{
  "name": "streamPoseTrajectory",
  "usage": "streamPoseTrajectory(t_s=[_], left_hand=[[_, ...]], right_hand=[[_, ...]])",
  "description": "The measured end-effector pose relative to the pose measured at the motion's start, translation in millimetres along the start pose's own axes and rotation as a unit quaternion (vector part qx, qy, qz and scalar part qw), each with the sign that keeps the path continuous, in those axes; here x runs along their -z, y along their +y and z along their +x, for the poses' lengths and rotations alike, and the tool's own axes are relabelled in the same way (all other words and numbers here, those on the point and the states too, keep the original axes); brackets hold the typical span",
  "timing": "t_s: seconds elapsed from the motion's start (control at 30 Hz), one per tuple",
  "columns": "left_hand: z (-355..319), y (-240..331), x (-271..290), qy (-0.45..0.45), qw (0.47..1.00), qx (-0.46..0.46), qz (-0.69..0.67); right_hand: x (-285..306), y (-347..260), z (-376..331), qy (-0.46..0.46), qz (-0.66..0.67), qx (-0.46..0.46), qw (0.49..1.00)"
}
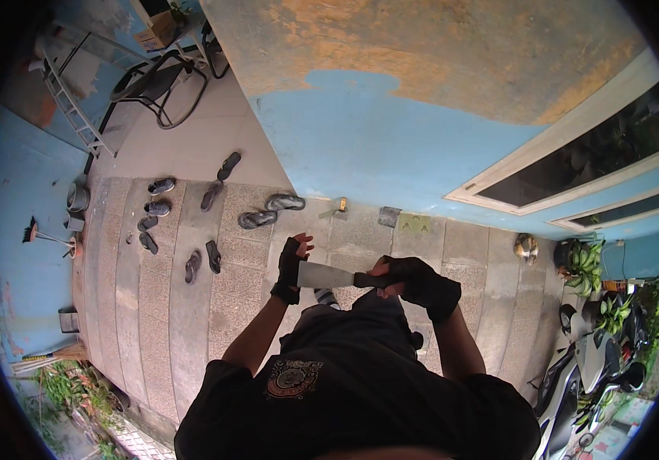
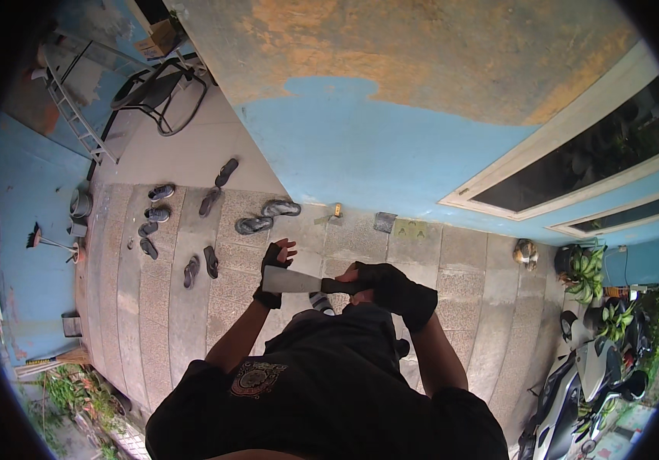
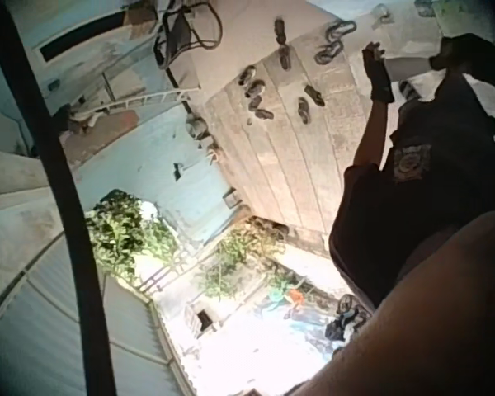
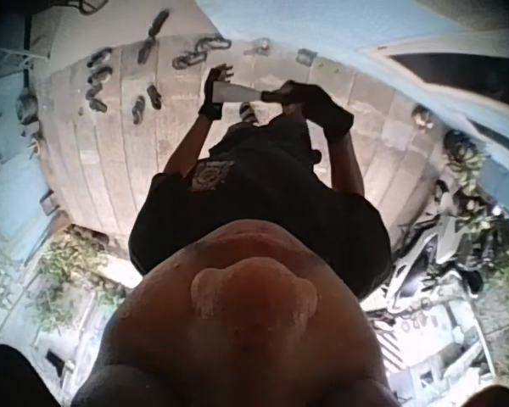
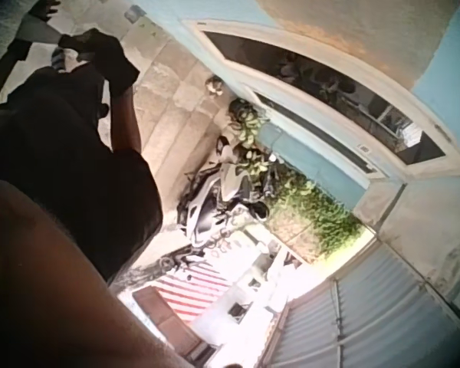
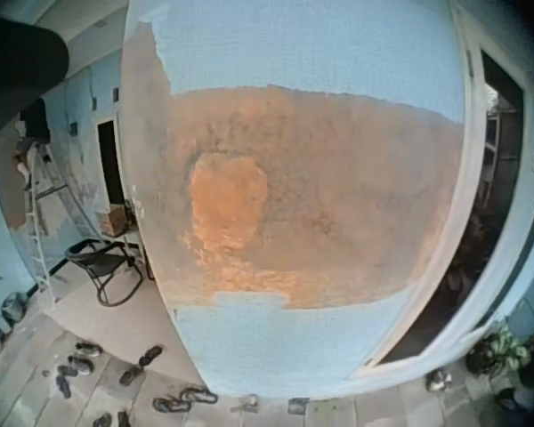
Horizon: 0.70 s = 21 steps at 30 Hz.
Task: The person scrapes old paint or residue from an exterior wall using a putty knife.
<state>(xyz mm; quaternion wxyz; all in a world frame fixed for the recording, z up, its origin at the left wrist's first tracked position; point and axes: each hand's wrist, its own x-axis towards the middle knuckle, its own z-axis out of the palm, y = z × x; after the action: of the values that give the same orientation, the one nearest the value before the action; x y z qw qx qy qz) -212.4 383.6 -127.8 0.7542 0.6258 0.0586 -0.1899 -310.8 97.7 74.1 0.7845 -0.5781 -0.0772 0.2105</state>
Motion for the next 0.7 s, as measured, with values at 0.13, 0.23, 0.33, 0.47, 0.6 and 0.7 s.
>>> streamPoseTrajectory(t_s=[0.13,0.23,0.33,0.47,0.6,0.7], left_hand=[[-9.9,24.7,-42.7,-0.045,0.999,-0.020,0.015],[-11.9,24.8,-76.0,-0.079,0.996,-0.036,0.001],[-12.6,20.3,-113.0,-0.097,0.995,-0.035,0.007],[-11.4,18.4,-162.3,-0.105,0.994,-0.035,-0.009],[-10.8,8.5,-196.8,-0.096,0.994,-0.039,-0.021],[-11.3,4.1,-228.1,-0.102,0.994,-0.039,-0.032]], right_hand=[[-34.1,-96.2,-41.5,-0.084,-0.139,0.175,0.971],[-27.6,-119.7,-67.6,-0.201,-0.088,0.205,0.954],[-21.7,-125.9,-103.6,-0.152,0.069,0.252,0.953],[11.4,-131.5,-136.7,-0.142,0.080,0.293,0.942],[48.5,-122.5,-169.2,-0.170,0.168,0.274,0.932],[71.6,-119.6,-185.0,-0.203,0.203,0.309,0.907]])
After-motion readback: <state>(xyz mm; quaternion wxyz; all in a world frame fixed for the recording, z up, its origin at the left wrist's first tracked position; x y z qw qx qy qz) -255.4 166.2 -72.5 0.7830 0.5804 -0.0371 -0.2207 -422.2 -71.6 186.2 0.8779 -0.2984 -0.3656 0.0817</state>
